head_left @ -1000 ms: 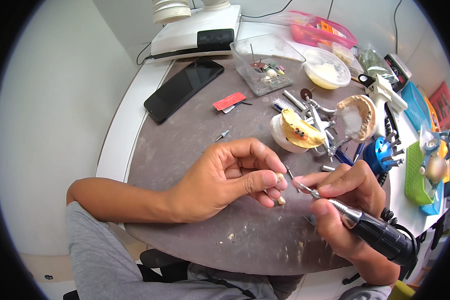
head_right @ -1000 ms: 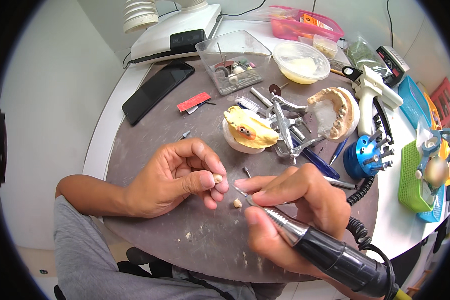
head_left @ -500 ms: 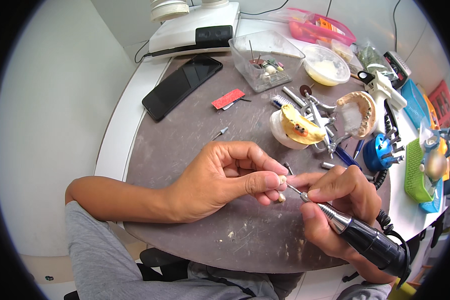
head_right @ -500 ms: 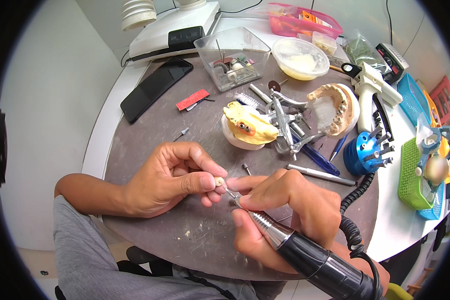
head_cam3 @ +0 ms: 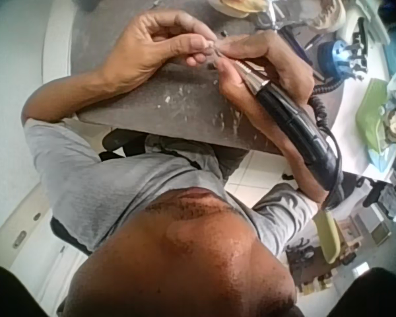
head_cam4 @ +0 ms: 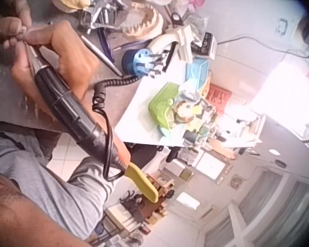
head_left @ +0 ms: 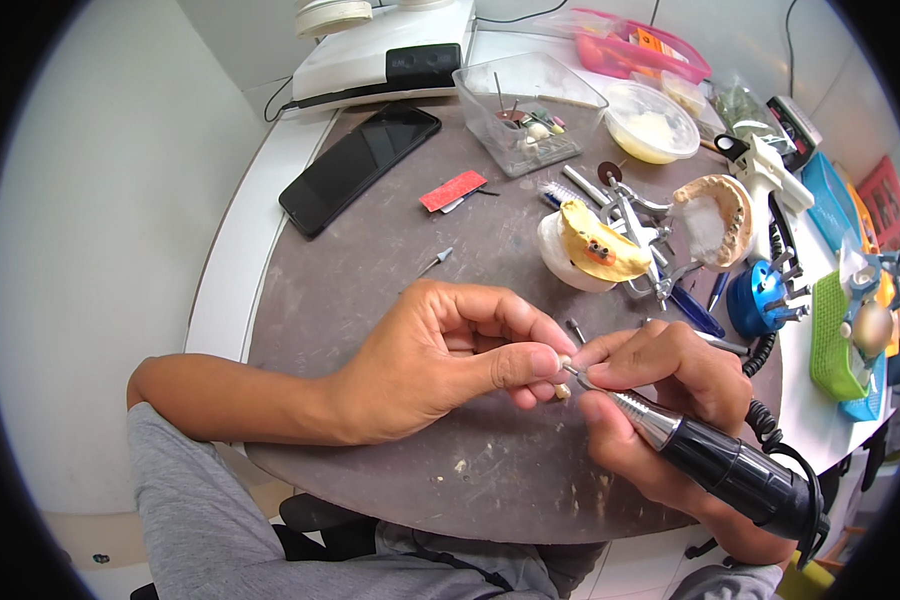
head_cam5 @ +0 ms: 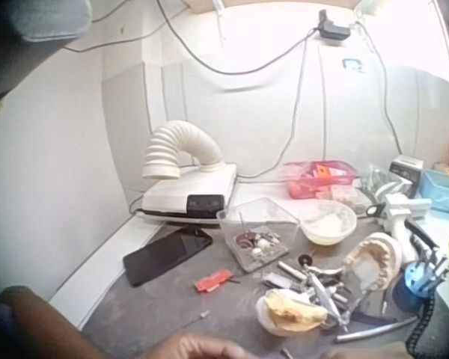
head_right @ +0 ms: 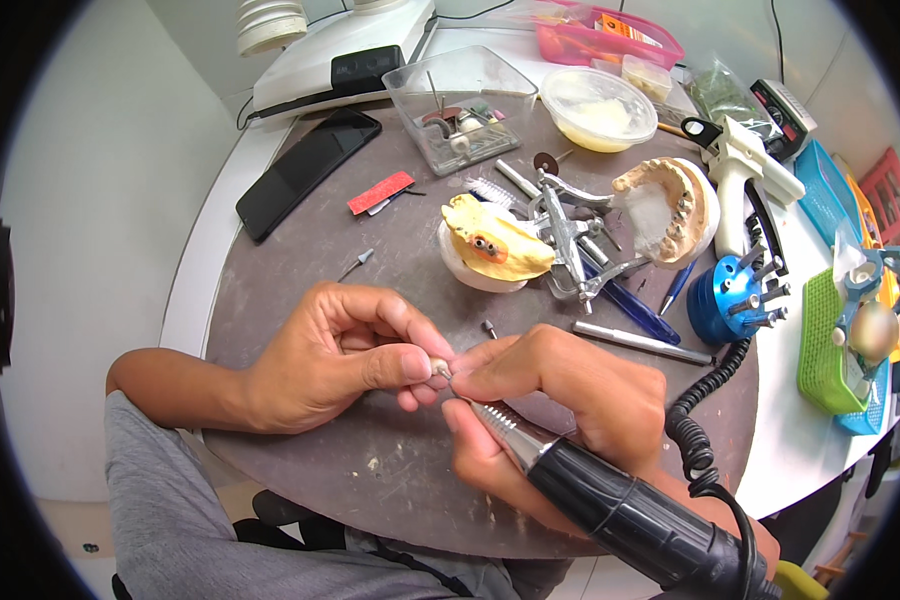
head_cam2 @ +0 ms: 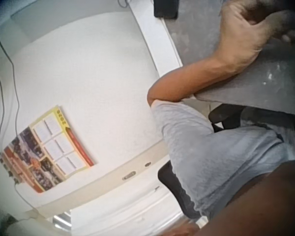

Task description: The person uses a rotary tool to sand a dental crown by hand, periodically testing the fit on a dental model and picking up small prosthetic components.

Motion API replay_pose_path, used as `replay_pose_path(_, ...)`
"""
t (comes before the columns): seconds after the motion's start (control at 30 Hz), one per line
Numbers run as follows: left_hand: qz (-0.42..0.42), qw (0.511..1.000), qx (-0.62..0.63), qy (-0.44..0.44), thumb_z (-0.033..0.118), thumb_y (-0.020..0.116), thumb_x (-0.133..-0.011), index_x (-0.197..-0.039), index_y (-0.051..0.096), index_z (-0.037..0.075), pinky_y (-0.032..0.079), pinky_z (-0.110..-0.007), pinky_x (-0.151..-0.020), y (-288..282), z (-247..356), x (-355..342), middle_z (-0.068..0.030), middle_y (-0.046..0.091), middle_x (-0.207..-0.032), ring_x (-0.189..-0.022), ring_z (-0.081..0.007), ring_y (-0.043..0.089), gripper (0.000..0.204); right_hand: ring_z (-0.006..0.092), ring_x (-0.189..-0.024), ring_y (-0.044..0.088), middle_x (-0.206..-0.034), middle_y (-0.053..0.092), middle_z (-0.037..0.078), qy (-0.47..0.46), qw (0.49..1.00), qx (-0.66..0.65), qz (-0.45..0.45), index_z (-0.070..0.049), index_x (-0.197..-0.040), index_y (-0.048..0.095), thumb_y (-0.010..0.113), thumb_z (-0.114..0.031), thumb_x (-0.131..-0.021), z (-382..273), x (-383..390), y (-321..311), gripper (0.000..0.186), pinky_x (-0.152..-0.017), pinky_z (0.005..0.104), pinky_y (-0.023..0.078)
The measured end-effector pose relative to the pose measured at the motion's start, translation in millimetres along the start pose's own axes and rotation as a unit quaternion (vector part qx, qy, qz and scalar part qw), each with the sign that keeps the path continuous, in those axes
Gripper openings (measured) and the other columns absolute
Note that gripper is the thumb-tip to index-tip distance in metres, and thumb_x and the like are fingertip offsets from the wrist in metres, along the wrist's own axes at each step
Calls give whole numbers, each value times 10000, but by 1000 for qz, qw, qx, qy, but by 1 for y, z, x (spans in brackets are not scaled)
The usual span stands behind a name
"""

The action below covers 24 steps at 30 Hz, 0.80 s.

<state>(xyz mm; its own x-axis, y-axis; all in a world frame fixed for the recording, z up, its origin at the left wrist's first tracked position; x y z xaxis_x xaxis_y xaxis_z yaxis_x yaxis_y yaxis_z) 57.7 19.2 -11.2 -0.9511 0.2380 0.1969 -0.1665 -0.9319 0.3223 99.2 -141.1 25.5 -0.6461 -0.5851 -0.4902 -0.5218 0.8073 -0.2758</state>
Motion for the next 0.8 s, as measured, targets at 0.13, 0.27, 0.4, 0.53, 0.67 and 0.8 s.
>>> replay_pose_path(0.13,-2,1000,-8,5,55,626,-890,-1003,625,-44,557,-232,-700,0,0,-1,-108,663,-905,-798,-125,651,150,231,-731,703,-760,669,138,4,1000,5,-3,5,-797,630,723,40,-625,1,2,-3,199,-644,280,545)
replay_pose_path(0.27,3,1000,-10,-2,65,630,-891,-997,623,-45,555,-230,-696,2,2,0,-105,663,-897,-794,-123,652,153,231,-729,705,-764,671,141,2,1000,13,0,5,-790,630,727,34,-619,-1,3,-3,199,-645,281,547)
replay_pose_path(0.4,5,1000,-9,-7,64,631,-889,-993,621,-45,554,-229,-694,2,3,-1,-105,663,-891,-790,-121,652,151,234,-721,705,-756,670,139,16,1000,24,4,9,-784,626,727,36,-613,-3,2,-3,200,-643,280,548)
replay_pose_path(0.53,4,1000,-15,-6,60,629,-889,-993,619,-46,554,-228,-695,0,1,0,-107,663,-892,-786,-119,651,148,224,-712,705,-759,675,137,3,1000,13,-6,15,-791,624,725,39,-623,0,1,-2,197,-653,279,550)
replay_pose_path(0.67,0,1000,-18,-9,58,628,-890,-995,617,-46,554,-227,-695,2,3,-1,-106,662,-894,-780,-118,650,148,206,-710,703,-779,685,140,62,998,2,-1,21,-797,620,725,33,-645,-2,0,-3,185,-653,275,552)
replay_pose_path(0.8,-4,1000,-21,-7,62,627,-892,-994,618,-43,554,-227,-697,2,3,0,-104,661,-894,-777,-115,649,147,196,-705,702,-790,689,144,57,998,-5,-5,25,-805,614,723,28,-666,-1,1,-5,177,-646,270,552)
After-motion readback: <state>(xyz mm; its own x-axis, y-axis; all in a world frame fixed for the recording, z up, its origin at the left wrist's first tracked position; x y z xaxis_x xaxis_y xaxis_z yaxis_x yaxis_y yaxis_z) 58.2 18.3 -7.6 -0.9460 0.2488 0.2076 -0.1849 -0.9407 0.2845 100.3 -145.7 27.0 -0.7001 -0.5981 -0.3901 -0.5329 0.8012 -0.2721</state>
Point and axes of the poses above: each hand's wrist, its own x-axis away from the middle knuckle, its own y-axis out of the palm, z = x × y, the point moved 5 cm from there along -x, towards the middle knuckle
